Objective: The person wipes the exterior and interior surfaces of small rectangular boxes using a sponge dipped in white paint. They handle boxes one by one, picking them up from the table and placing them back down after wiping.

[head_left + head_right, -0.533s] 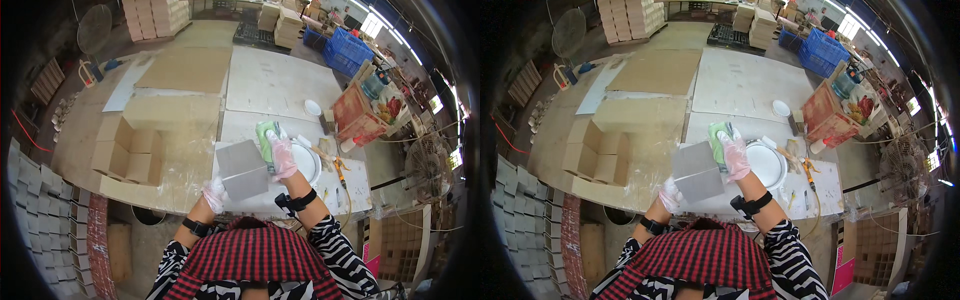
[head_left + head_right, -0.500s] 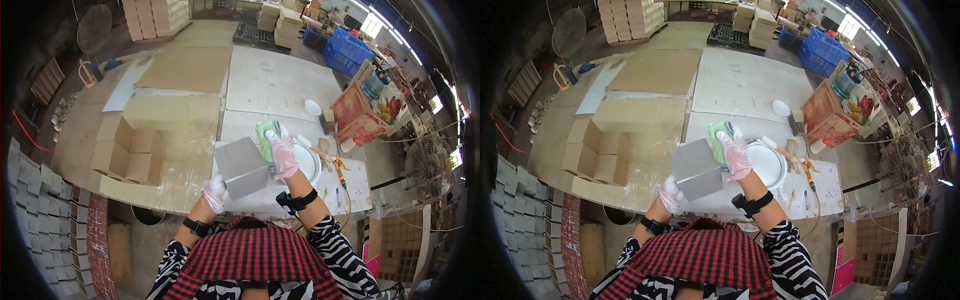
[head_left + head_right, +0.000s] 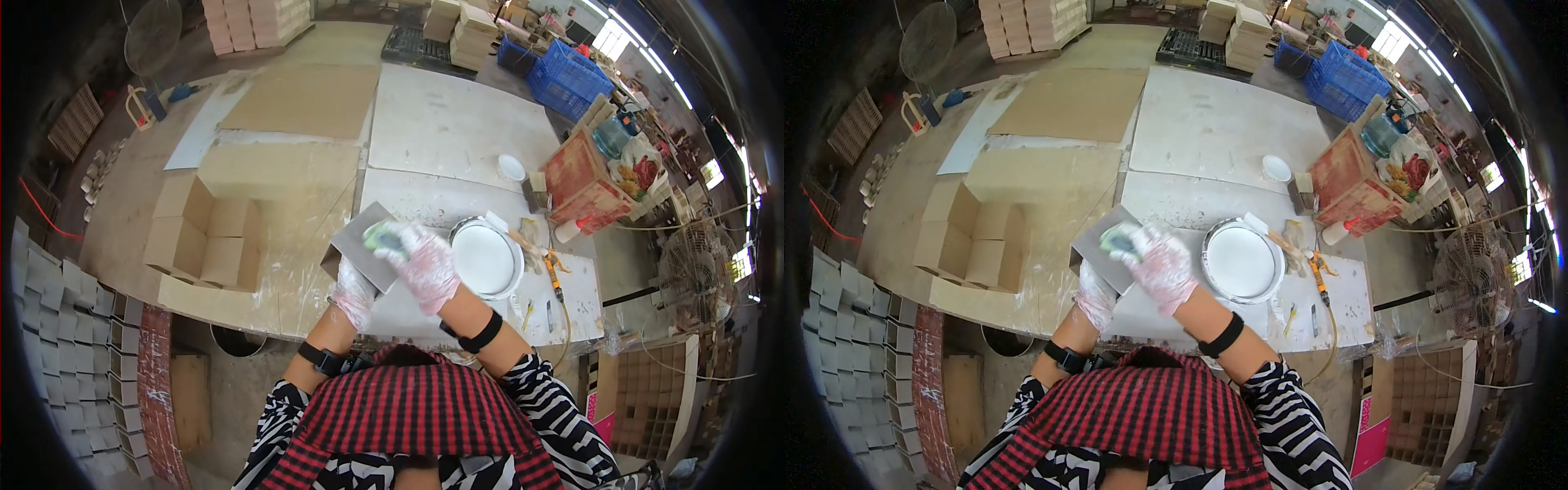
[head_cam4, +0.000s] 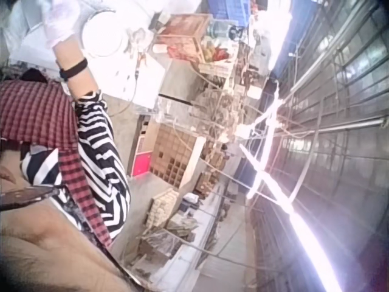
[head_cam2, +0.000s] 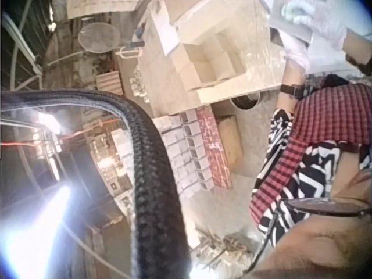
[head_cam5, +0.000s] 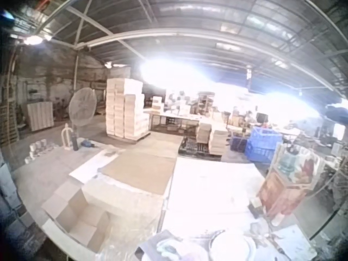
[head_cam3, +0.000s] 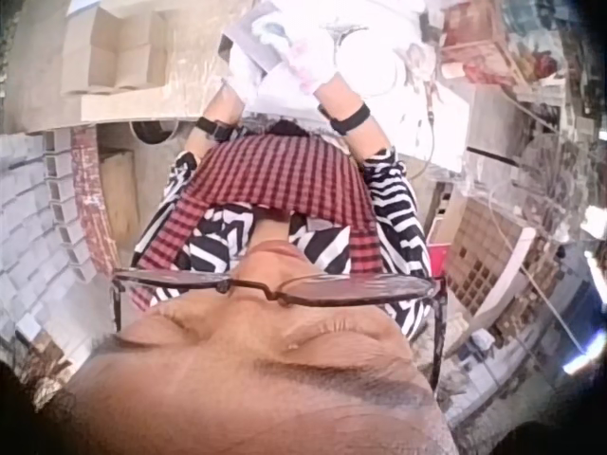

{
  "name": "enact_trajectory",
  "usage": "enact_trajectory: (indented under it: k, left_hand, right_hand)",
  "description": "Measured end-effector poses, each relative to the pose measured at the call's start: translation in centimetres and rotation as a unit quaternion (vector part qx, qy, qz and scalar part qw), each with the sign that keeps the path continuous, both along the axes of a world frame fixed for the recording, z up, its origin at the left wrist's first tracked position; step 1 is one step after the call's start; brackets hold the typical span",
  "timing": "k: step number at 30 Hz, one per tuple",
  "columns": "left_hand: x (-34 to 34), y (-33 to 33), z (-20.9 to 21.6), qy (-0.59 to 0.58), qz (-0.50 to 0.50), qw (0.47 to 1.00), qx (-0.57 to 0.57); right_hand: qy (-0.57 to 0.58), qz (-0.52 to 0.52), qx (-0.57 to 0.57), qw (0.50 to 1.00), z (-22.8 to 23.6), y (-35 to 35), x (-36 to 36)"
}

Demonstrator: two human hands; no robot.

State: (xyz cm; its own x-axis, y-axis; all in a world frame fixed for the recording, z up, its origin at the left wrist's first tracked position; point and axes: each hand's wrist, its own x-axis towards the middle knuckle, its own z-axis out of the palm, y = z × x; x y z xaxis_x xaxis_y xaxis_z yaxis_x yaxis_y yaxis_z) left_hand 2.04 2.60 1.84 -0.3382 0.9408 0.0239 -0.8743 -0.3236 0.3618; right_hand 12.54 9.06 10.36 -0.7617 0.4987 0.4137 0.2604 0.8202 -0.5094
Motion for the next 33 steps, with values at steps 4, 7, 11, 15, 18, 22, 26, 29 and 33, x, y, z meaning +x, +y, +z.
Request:
enact_trajectory:
  k: [4, 7, 11, 15, 18, 22, 26, 29, 33]
  left_hand:
    - [-4.0, -0.6, -11.3, 0.385, 0.092, 0.905, 0.156]
    - [-2.8, 1.1, -7.8, 0.205, -0.010, 0.962, 0.178]
    - [-1.6, -1.3, -0.1, 0.040, 0.036, 0.998, -0.034]
    - [-1.2, -1.3, 1.0, -0.008, 0.077, 0.986, -0.146]
    - [-1.7, -1.2, -0.9, -0.002, 0.072, 0.989, -0.127]
    - [-2.2, -0.6, -2.5, -0.018, 0.031, 0.998, -0.046]
    - [-1.8, -1.3, -0.5, -0.044, 0.002, 0.997, -0.065]
    - [-2.5, -2.9, -0.2, -0.031, 0.023, 0.996, -0.076]
    - [-3.3, -3.7, -0.6, -0.010, 0.086, 0.993, -0.079]
  right_hand:
    - [0.012, 0.150, -0.109, 0.983, 0.3, -6.0, -1.0]
    - [0.066, 0.207, -0.234, 0.948, -0.1, -6.1, 0.4]
    - [0.109, 0.008, -0.501, 0.858, 3.2, -0.5, 0.2]
    - [0.139, -0.060, -0.237, 0.960, -0.6, 3.1, 1.0]
    - [0.150, 0.013, -0.356, 0.922, 0.1, 1.3, 0.5]
    - [0.071, 0.125, -0.266, 0.953, -0.9, -1.4, -0.3]
    - [0.038, 0.280, -0.268, 0.921, 0.1, -6.6, 0.9]
    - [0.150, 0.141, -0.508, 0.837, 1.1, -4.2, 1.3]
    - [0.281, -0.045, -0.502, 0.817, 0.2, 1.6, 2.3]
